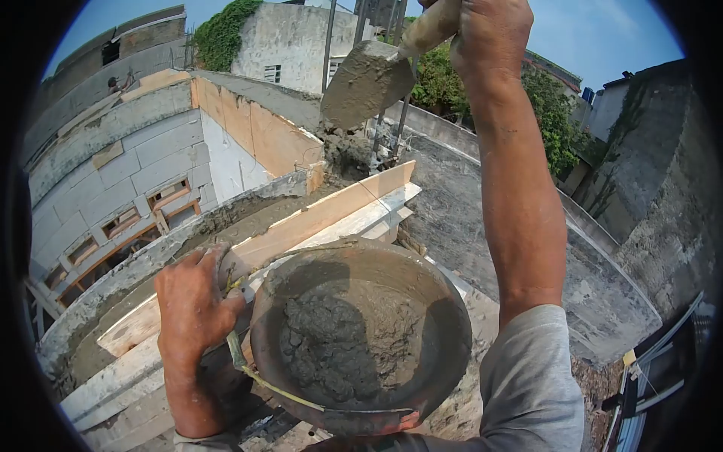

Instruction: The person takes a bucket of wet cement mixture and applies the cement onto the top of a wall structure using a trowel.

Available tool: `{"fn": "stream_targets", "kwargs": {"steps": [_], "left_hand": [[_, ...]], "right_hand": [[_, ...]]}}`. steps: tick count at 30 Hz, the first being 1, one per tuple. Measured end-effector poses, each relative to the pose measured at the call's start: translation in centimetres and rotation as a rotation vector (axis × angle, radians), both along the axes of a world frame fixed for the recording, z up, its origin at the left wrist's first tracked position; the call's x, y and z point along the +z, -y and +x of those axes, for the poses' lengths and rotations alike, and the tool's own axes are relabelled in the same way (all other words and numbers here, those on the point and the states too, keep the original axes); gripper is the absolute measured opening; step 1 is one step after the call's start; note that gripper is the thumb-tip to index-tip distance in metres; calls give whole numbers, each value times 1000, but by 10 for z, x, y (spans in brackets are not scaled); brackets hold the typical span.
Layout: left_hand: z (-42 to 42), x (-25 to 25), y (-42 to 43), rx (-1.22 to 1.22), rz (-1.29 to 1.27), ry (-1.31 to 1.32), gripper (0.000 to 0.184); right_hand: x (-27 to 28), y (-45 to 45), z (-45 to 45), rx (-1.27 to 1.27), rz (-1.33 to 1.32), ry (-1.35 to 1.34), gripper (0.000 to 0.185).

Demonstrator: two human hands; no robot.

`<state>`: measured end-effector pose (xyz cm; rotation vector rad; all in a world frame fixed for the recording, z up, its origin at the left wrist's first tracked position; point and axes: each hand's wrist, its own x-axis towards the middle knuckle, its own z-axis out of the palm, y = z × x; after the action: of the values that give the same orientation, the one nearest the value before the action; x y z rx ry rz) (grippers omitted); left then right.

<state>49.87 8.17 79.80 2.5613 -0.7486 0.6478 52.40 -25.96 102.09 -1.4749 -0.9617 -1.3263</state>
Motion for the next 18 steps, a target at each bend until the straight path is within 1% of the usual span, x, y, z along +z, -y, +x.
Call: {"fn": "stream_targets", "kwargs": {"steps": [1, 2, 3, 5, 7, 8, 9, 10, 12, 15, 18], "left_hand": [[0, 0, 0, -2, 4, -14, 60], [0, -1, 0, -5, -3, 1, 59], [0, -2, 0, -8, -12, 17, 59], [2, 0, 0, -15, -17, 19, 56], [4, 0, -1, -26, 6, -14, 52], [4, -2, -1, -34, -2, 7, 50], [5, -4, 0, -40, -10, 34, 48], [5, -3, -1, -40, -10, 44, 47], [4, 0, -1, -37, 0, 46, 44], [5, 0, -2, -45, 10, 31, 43], [7, 0, -3, -44, 32, 54, 43]], "right_hand": [[-1, -9, -33, -30, -2, -27, 15], [-1, -20, -67, -60, -6, -54, 18], [-12, -19, -90, -42, 75, -97, 16], [-50, -30, -123, -68, 133, -163, 24], [-105, -47, -140, -158, 279, -299, 25], [-135, -50, -143, -249, 249, -361, 24], [-164, -48, -150, -500, 181, -532, 28], [-176, -36, -158, -846, -261, -574, 34], [-168, -25, -176, -1030, -716, -824, 39], [-142, -40, -188, -1165, -1345, -943, 43], [-173, -37, -191, -1220, -1834, -848, 35]]}}
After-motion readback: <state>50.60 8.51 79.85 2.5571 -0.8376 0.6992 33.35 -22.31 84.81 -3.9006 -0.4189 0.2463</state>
